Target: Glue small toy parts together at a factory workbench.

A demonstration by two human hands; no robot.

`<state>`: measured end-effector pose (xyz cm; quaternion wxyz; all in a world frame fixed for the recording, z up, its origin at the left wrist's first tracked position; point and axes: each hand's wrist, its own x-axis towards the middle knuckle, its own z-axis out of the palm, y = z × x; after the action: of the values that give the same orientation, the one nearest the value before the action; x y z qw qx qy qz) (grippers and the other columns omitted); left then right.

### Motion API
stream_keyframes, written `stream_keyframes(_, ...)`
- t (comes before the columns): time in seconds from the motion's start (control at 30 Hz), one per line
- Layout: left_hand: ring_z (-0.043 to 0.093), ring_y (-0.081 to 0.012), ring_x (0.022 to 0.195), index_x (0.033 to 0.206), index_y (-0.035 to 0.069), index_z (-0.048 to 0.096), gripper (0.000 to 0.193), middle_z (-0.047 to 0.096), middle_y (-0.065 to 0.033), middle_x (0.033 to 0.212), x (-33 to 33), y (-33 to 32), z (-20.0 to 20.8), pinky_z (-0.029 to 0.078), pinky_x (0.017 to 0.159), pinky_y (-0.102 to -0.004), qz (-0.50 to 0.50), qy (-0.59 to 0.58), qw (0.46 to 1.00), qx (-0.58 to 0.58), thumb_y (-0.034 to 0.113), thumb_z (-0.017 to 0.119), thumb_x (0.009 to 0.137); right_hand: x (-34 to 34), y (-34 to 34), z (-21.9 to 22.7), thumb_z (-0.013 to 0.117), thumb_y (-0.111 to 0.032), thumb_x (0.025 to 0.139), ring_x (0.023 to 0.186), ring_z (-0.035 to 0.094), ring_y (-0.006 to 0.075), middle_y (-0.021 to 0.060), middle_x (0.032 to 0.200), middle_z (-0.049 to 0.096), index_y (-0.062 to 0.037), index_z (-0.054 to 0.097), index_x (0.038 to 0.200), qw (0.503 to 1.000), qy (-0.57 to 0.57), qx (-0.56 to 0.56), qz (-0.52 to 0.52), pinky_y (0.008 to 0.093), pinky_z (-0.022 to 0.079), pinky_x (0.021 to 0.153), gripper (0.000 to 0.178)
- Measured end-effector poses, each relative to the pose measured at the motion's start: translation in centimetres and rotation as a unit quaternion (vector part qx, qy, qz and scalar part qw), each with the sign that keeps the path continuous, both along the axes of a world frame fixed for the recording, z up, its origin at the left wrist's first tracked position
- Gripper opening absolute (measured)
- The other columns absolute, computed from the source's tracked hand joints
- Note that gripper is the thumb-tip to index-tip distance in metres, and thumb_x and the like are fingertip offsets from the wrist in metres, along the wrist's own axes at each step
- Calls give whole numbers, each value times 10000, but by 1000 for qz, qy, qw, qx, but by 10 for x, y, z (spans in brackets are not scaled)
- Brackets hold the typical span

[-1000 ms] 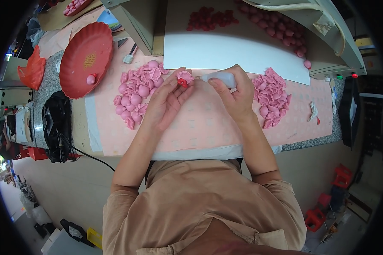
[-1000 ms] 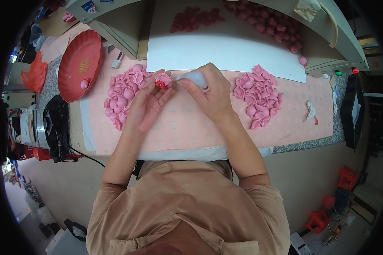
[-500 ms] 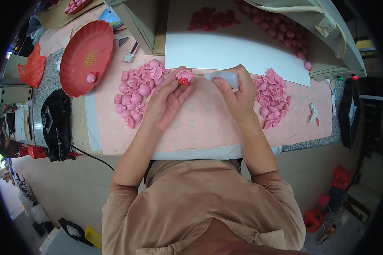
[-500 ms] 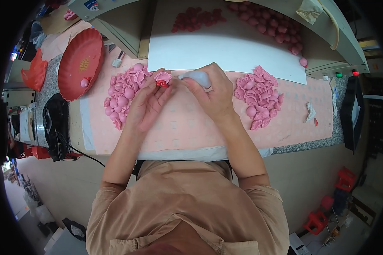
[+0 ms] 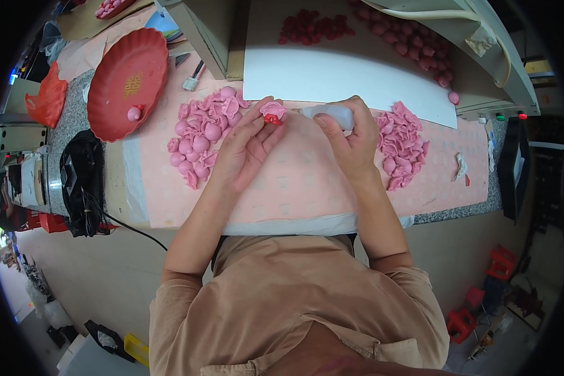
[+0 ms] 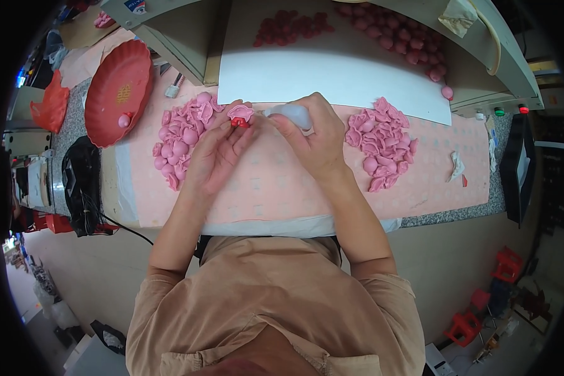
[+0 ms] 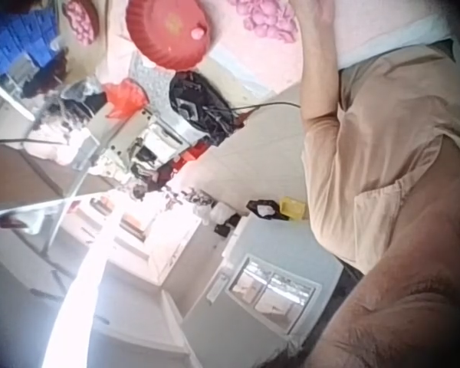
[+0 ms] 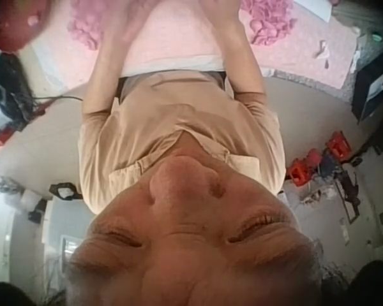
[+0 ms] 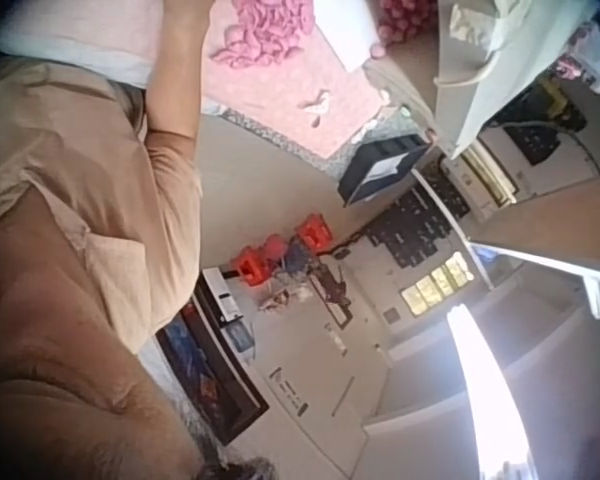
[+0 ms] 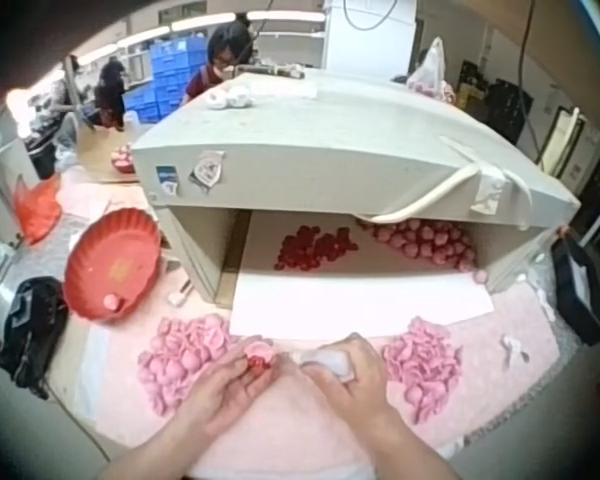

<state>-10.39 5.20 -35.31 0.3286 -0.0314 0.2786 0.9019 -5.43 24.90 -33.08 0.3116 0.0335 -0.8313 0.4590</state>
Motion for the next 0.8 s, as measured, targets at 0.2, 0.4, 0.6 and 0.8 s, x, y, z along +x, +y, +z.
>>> stream_keyframes(0.2,564,-233,1189,1421,-49,342,476,558,-161,1269,0,0,0,459,1056,-360,0,2,1000,1,49,466,973,0,0,-1,797,-247,785,641,567,197,77,761,582,-39,597,850,1000,-2,5,-2,297,448,572,297)
stream_keyframes(0.4,555,-232,1200,1418,-42,351,472,558,-156,1270,2,1,2,450,1063,-360,2,6,1000,-8,61,477,975,1,-2,-1,790,-244,790,670,577,205,76,780,591,-44,601,863,1000,-4,6,15,304,455,593,285)
stream_keyframes(0.6,547,-224,1205,1418,-35,356,473,557,-141,1271,1,1,1,440,1071,-356,-3,12,1000,-6,64,487,974,2,-3,1,786,-239,792,682,578,208,71,787,592,-54,605,872,1000,-7,15,21,311,454,602,271)
stream_keyframes(0.8,561,-200,1173,1420,-29,357,475,567,-123,1248,1,1,0,445,1067,-348,1,11,1000,-5,69,493,976,1,-5,2,767,-200,822,653,552,134,47,771,601,-47,614,870,999,1,23,39,261,427,591,222)
